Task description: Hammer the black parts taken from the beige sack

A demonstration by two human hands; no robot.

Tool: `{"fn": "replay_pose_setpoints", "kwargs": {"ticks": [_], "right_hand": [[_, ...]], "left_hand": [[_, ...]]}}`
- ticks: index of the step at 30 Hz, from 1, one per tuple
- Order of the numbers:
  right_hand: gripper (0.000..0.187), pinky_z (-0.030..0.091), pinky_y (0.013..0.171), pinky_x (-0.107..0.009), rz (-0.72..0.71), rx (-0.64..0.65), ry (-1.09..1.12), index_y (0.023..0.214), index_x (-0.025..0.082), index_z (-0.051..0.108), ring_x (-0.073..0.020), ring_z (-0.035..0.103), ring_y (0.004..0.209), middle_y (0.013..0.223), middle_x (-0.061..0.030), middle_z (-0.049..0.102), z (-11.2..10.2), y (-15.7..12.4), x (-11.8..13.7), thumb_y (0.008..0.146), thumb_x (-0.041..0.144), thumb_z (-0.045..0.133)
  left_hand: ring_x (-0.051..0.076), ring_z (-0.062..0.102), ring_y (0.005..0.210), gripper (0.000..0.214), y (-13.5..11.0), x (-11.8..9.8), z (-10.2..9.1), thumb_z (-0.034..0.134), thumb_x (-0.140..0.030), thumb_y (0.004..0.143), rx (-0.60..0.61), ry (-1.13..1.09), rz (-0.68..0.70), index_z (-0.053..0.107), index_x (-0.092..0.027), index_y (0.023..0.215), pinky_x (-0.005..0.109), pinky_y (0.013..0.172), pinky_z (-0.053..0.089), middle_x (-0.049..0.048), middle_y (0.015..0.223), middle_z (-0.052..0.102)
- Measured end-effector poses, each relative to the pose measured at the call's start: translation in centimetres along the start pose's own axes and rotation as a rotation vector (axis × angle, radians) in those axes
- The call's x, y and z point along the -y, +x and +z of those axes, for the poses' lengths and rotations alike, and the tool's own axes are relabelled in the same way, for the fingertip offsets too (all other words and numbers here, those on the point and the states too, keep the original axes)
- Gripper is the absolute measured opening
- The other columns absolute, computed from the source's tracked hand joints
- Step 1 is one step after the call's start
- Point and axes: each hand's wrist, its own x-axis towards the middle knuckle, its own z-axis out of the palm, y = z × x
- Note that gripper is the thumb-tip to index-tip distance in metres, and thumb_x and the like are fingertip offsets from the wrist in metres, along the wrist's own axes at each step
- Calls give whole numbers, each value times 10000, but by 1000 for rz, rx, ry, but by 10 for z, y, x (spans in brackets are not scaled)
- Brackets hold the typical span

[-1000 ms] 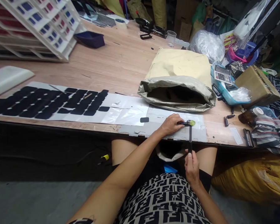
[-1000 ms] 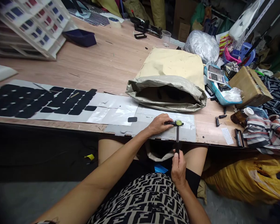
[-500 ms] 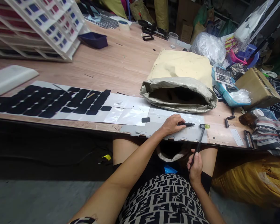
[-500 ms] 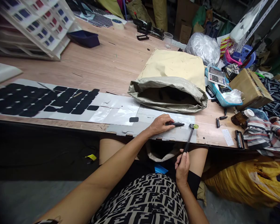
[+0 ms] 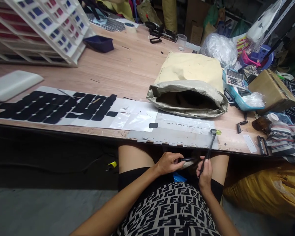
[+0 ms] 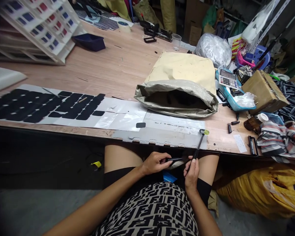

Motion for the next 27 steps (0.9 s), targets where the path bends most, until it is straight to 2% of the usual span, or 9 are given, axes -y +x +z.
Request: {"fn": "replay_pose_setpoints", "kwargs": {"ticks": [4, 7, 9, 11, 13, 17, 19, 22, 27], "right_hand": [[464, 292, 370, -189, 5, 6, -9, 1047, 212, 538, -65, 384, 429, 647, 83, 440, -1, 0, -1, 952, 648, 409], [470, 296, 381, -190, 3, 6, -19, 1042, 206, 539, -65, 381, 437, 643, 83, 439, -1, 0, 0, 954, 648, 408], [469, 300, 392, -191, -1, 11, -19, 1041, 202, 537, -63, 377, 438, 641, 86, 432, -1, 0, 1, 954, 645, 411], [471, 304, 401, -193, -7, 14, -19, 1038, 201, 535, -62, 375, 436, 641, 88, 424, -1, 0, 0, 953, 648, 414], [472, 305, 404, -195, -12, 11, -22, 1038, 202, 532, -63, 375, 436, 642, 89, 420, 0, 0, -1, 954, 650, 411], [480, 295, 395, -197, -10, 3, -23, 1045, 205, 532, -68, 377, 439, 649, 83, 428, 0, 0, -2, 955, 658, 399], [485, 295, 394, -198, -2, 7, -25, 1047, 204, 534, -68, 376, 440, 650, 81, 432, 0, 0, -1, 954, 661, 400], [487, 297, 403, -198, 6, 13, -29, 1040, 201, 540, -66, 377, 442, 644, 81, 430, -1, -1, 0, 952, 661, 407], [497, 297, 403, -196, 5, 6, -28, 1030, 199, 539, -65, 373, 439, 638, 83, 423, -1, -2, 1, 942, 670, 409]], "left_hand": [[213, 706, 724, 311, 2, 11, 5, 627, -399, 883, 246, 223, -302, 745, -209, 1099, 256, 616, 459, 49, 762, 745], [214, 713, 750, 288, 10, -6, -9, 675, -388, 855, 394, 189, -187, 749, -253, 1098, 248, 623, 455, 37, 782, 751], [163, 680, 654, 237, 23, -26, -28, 668, -374, 871, 403, 43, -36, 757, -255, 1056, 224, 593, 436, 8, 718, 733], [122, 634, 582, 233, 48, -44, -53, 642, -389, 898, 299, -102, 71, 761, -225, 1013, 209, 572, 431, -4, 682, 717], [118, 612, 574, 274, 84, -52, -80, 613, -420, 914, 60, -116, 48, 759, -189, 927, 215, 567, 444, 12, 687, 712], [227, 682, 764, 335, 172, -32, -120, 592, -423, 914, -403, 176, -444, 735, -120, 908, 315, 676, 525, 124, 854, 736], [321, 691, 942, 338, 208, -11, -128, 671, -402, 850, -432, 296, -666, 731, -84, 952, 390, 788, 545, 199, 984, 726], [396, 647, 1102, 372, 239, 18, -129, 736, -383, 787, -368, 345, -824, 727, -66, 982, 454, 897, 528, 244, 1075, 700], [390, 641, 1114, 343, 235, 28, -127, 710, -377, 810, -328, 354, -856, 719, -71, 965, 452, 907, 518, 240, 1049, 695]]}}
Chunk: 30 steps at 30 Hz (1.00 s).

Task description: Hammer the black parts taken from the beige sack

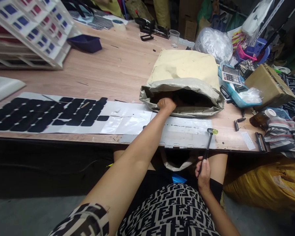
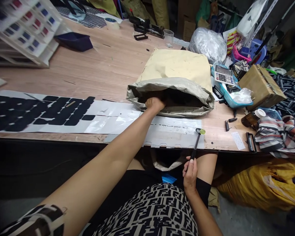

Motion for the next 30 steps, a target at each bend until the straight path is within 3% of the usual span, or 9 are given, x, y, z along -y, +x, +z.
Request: {"fn": "replay_pose_setpoints", "kwargs": {"ticks": [2, 5, 8, 10, 16, 20, 25, 30], "right_hand": [[493, 297, 402, -196, -1, -3, 4, 1035, 199, 539, -64, 373, 439, 645, 82, 425, 0, 0, -1, 944, 666, 408], [488, 297, 399, -195, -3, -1, 9, 1028, 201, 543, -64, 374, 437, 646, 82, 421, 1, 0, -2, 942, 663, 411], [484, 287, 391, -194, -9, -3, 13, 1021, 204, 545, -64, 370, 430, 640, 82, 420, 1, 0, -3, 941, 662, 411], [486, 282, 387, -194, -6, -7, 10, 1022, 206, 547, -64, 366, 428, 641, 82, 421, 1, 0, -2, 940, 663, 407], [505, 292, 385, -207, 10, -14, -36, 1022, 197, 568, -75, 361, 436, 629, 74, 415, -3, -1, 6, 927, 675, 436], [508, 285, 381, -225, 5, -27, -59, 1027, 188, 591, -86, 350, 432, 613, 68, 410, -3, -5, 13, 932, 665, 443], [475, 328, 437, -242, -57, 60, -183, 1110, 188, 607, -108, 380, 486, 621, 57, 403, -2, -11, 20, 981, 601, 411], [479, 339, 453, -255, -29, 95, -231, 1085, 191, 633, -121, 383, 509, 634, 43, 417, 3, -11, 21, 969, 606, 423]], "left_hand": [[357, 656, 1060, 332, -16, 6, -4, 664, -393, 851, -72, -38, 90, 707, -93, 989, 423, 873, 518, 210, 1039, 695], [262, 660, 929, 293, -53, 18, -5, 597, -387, 909, -186, -165, 421, 680, -142, 1047, 343, 784, 507, 133, 1032, 689], [186, 636, 846, 222, -93, 29, 6, 629, -346, 900, -78, -255, 766, 683, -188, 1046, 273, 709, 478, 56, 1001, 687], [171, 631, 840, 176, -112, 35, 20, 670, -320, 875, 32, -232, 866, 703, -219, 1015, 258, 691, 463, 23, 967, 687], [162, 637, 853, 184, -122, 42, 47, 715, -359, 853, 65, -188, 801, 739, -270, 1013, 254, 681, 458, -5, 953, 678], [153, 636, 843, 188, -119, 42, 45, 716, -350, 854, 91, -187, 813, 741, -264, 1019, 254, 692, 452, -12, 936, 673], [156, 628, 845, 190, -120, 41, 43, 706, -350, 862, 99, -178, 823, 741, -257, 1024, 258, 692, 447, -10, 912, 660], [153, 626, 831, 167, -121, 39, 42, 708, -351, 855, 108, -196, 810, 741, -264, 994, 257, 675, 443, -13, 903, 660]]}}
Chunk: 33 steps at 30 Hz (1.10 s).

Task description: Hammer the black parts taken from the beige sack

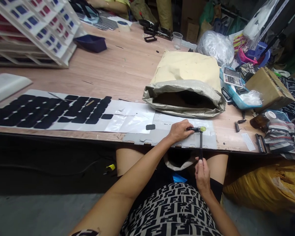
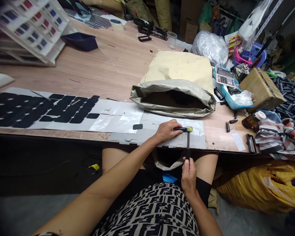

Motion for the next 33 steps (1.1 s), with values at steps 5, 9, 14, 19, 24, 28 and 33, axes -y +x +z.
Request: {"fn": "replay_pose_setpoints", "kwargs": {"ticks": [5, 9, 14, 19, 24, 28, 33], "right_hand": [[472, 331, 448, -247, -2, 14, 19, 1106, 198, 616, -117, 377, 509, 640, 49, 403, 3, 0, -2, 977, 601, 409], [476, 333, 452, -233, -26, 59, -8, 1096, 189, 626, -108, 376, 517, 638, 54, 394, 5, 1, -4, 978, 601, 421], [508, 305, 425, -228, 6, 24, 40, 1071, 182, 628, -100, 358, 494, 624, 60, 385, 4, 3, -2, 957, 640, 438], [529, 294, 388, -218, 28, -126, 158, 1067, 187, 593, -78, 353, 435, 626, 75, 406, -2, 7, -6, 920, 680, 468], [475, 306, 374, -198, 36, -156, 236, 1064, 199, 578, -61, 370, 409, 637, 83, 447, -4, 12, -14, 942, 640, 452], [450, 307, 372, -190, 37, -150, 265, 1054, 207, 567, -62, 383, 418, 638, 84, 456, -2, 13, -19, 950, 626, 441], [446, 311, 373, -191, 29, -141, 242, 1047, 211, 555, -69, 391, 427, 637, 83, 449, -3, 14, -22, 947, 629, 435]], "left_hand": [[152, 622, 829, 147, 1, -1, -1, 721, -334, 849, -3, -16, -4, 744, -269, 979, 261, 677, 438, -18, 905, 657], [154, 624, 830, 155, 1, 0, 0, 722, -339, 852, -3, -24, -13, 747, -271, 989, 258, 668, 433, -15, 921, 654], [152, 628, 828, 152, 1, -2, -1, 726, -337, 848, 2, -25, -26, 747, -270, 983, 267, 671, 438, -21, 917, 655], [153, 630, 832, 161, 1, -2, -3, 730, -327, 835, 12, -32, -31, 741, -268, 984, 263, 683, 443, -21, 906, 654], [144, 621, 799, 153, 1, 0, -2, 725, -330, 827, -1, -34, -13, 728, -244, 954, 255, 667, 430, -20, 885, 649], [127, 597, 729, 158, -3, -2, -6, 699, -355, 847, -34, -104, 83, 710, -205, 894, 242, 641, 420, -9, 821, 634], [118, 553, 653, 223, -51, -18, -5, 593, -370, 919, -71, -213, 331, 685, -170, 888, 235, 591, 415, 20, 781, 630]]}}
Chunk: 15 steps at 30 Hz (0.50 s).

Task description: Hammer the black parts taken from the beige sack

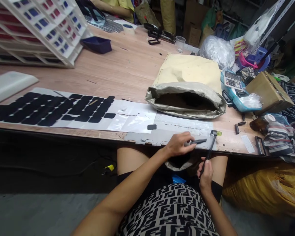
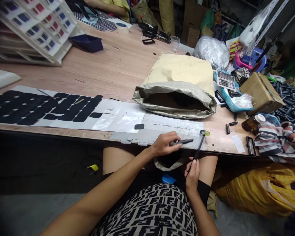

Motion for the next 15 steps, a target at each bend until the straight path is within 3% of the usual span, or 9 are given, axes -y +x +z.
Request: {"fn": "replay_pose_setpoints", "kwargs": {"ticks": [4, 6, 8, 11, 13, 15], "right_hand": [[449, 328, 384, -198, -15, 5, -10, 1020, 209, 547, -71, 395, 429, 634, 80, 448, 0, 1, -1, 948, 636, 427], [452, 323, 383, -198, -18, 10, -5, 1023, 212, 541, -71, 393, 427, 632, 81, 446, 0, 1, -1, 947, 641, 422], [455, 315, 380, -195, -18, 13, 0, 1022, 214, 537, -69, 383, 424, 627, 85, 439, 1, 1, -1, 944, 647, 419], [460, 313, 381, -192, -10, 9, 1, 1016, 213, 533, -66, 378, 427, 633, 85, 439, 2, 1, -2, 942, 653, 421], [467, 311, 382, -192, -8, 12, -1, 1021, 212, 531, -65, 378, 430, 638, 84, 439, 2, 2, -2, 942, 658, 419], [472, 310, 384, -193, -10, 19, -5, 1026, 211, 530, -64, 378, 430, 639, 85, 438, 2, 2, -3, 941, 662, 418]], "left_hand": [[110, 554, 611, 225, -60, -17, 12, 560, -356, 946, 112, -2, 59, 698, -179, 955, 231, 562, 397, 16, 737, 637], [109, 575, 607, 238, -86, -14, 20, 547, -365, 958, 178, 43, -59, 705, -189, 984, 227, 559, 399, 16, 750, 653], [132, 627, 659, 240, -102, -7, 25, 545, -367, 960, 250, 128, -270, 707, -205, 1030, 232, 586, 422, 25, 808, 691], [198, 695, 788, 238, -106, -1, 23, 597, -306, 920, 439, 221, -521, 703, -231, 1120, 259, 644, 457, 44, 898, 742], [218, 708, 831, 254, -94, -6, 12, 632, -277, 890, 556, 170, -501, 714, -241, 1128, 267, 669, 466, 48, 938, 759], [196, 707, 811, 230, -70, -17, -5, 638, -296, 892, 593, 27, -363, 736, -244, 1094, 256, 681, 469, 36, 941, 767]]}}
